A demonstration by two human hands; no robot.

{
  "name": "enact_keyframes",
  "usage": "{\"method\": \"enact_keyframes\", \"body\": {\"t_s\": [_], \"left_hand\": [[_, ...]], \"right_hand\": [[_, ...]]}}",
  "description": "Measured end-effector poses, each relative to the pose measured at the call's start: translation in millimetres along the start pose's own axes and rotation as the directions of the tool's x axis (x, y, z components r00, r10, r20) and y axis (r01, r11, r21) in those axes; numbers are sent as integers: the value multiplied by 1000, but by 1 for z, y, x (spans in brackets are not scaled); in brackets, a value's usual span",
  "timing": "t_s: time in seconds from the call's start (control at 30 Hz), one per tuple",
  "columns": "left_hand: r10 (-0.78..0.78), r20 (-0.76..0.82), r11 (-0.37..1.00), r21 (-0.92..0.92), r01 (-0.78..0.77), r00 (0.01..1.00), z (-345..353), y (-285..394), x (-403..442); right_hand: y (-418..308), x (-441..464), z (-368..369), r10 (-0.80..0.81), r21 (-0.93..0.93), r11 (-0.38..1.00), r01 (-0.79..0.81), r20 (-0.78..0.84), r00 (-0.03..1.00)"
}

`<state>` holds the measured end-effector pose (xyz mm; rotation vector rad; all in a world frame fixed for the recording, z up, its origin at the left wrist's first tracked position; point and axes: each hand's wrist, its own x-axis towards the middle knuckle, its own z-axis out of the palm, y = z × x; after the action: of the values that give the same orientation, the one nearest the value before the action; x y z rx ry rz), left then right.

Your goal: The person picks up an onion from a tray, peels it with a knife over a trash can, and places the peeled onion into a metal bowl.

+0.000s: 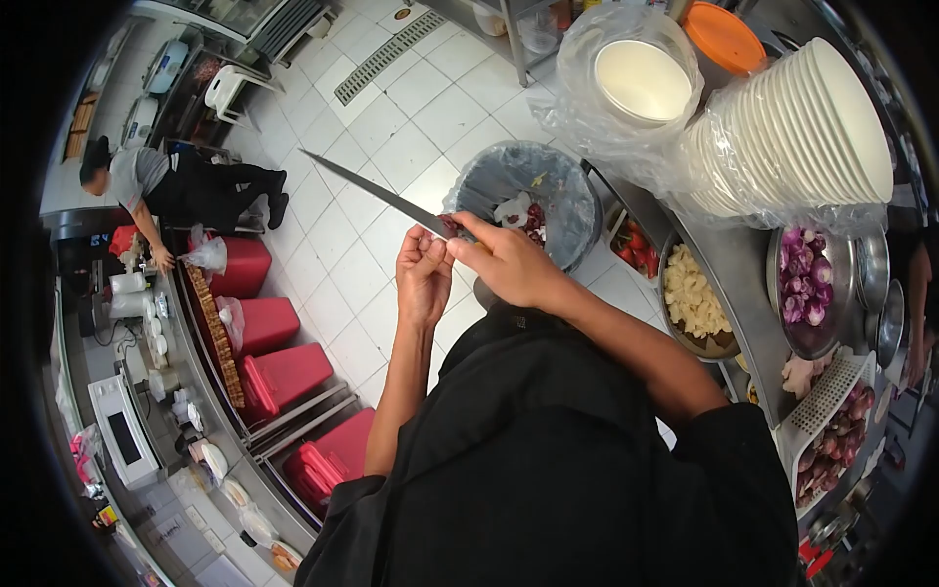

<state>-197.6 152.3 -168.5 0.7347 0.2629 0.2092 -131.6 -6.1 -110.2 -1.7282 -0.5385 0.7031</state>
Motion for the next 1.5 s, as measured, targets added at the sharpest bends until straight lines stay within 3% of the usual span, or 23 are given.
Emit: {"method": "enact_keyframes", "body": {"t_s": [0.03, 0.07, 0.13, 0.23, 0.43, 0.9, 0.97, 1.1, 1.17, 1.2, 1.3, 1.37, 1.5], "left_hand": [[2, -2, 1000, 0, -2, 1000, -3, 1, -1], [-17, 33, 1000, -2, 17, 999, -3, 3, -2], [-38, 123, 999, 2, 38, 992, -3, 6, -5], [-100, 147, 994, -36, 107, 984, 4, 10, -7], [-171, 79, 970, -161, 182, 982, 0, 3, 0], [-209, 28, 970, -119, 211, 978, 5, 5, 1], [-211, 34, 969, -127, 214, 977, 8, 8, 1], [-185, 34, 978, -92, 188, 982, 9, 6, 0], [-182, 17, 980, -72, 183, 983, 4, 3, 0], [-170, 54, 984, -43, 172, 984, 1, 2, 0], [-159, 104, 986, -22, 162, 982, 8, 4, -2], [-137, 16, 990, -35, 137, 990, 21, 5, -4], [-160, 10, 987, -23, 160, 987, 14, 1, -3]], "right_hand": [[4, 3, -1, 26, 123, 992, -29, 31, 999], [3, 4, -6, 26, 123, 992, -30, 32, 999], [0, 7, -18, 230, 362, 882, -301, 225, 947], [6, 9, -23, 292, 416, 827, -377, 255, 922], [-1, 11, -26, 243, 419, 850, -319, 226, 943], [13, 18, -27, 352, 346, 857, -381, 145, 925], [9, 14, -23, 339, 307, 885, -349, 87, 937], [1, 2, -21, 253, 184, 944, -275, 137, 958], [2, -4, -17, -80, -35, 996, 82, 55, 995], [3, -5, -13, -130, -31, 991, 132, 40, 991], [-12, -13, -18, -59, -118, 991, 71, 99, 993], [-10, -14, -18, -72, -107, 991, 81, 90, 993], [-13, -18, -18, -82, -111, 990, 91, 85, 993]]}}
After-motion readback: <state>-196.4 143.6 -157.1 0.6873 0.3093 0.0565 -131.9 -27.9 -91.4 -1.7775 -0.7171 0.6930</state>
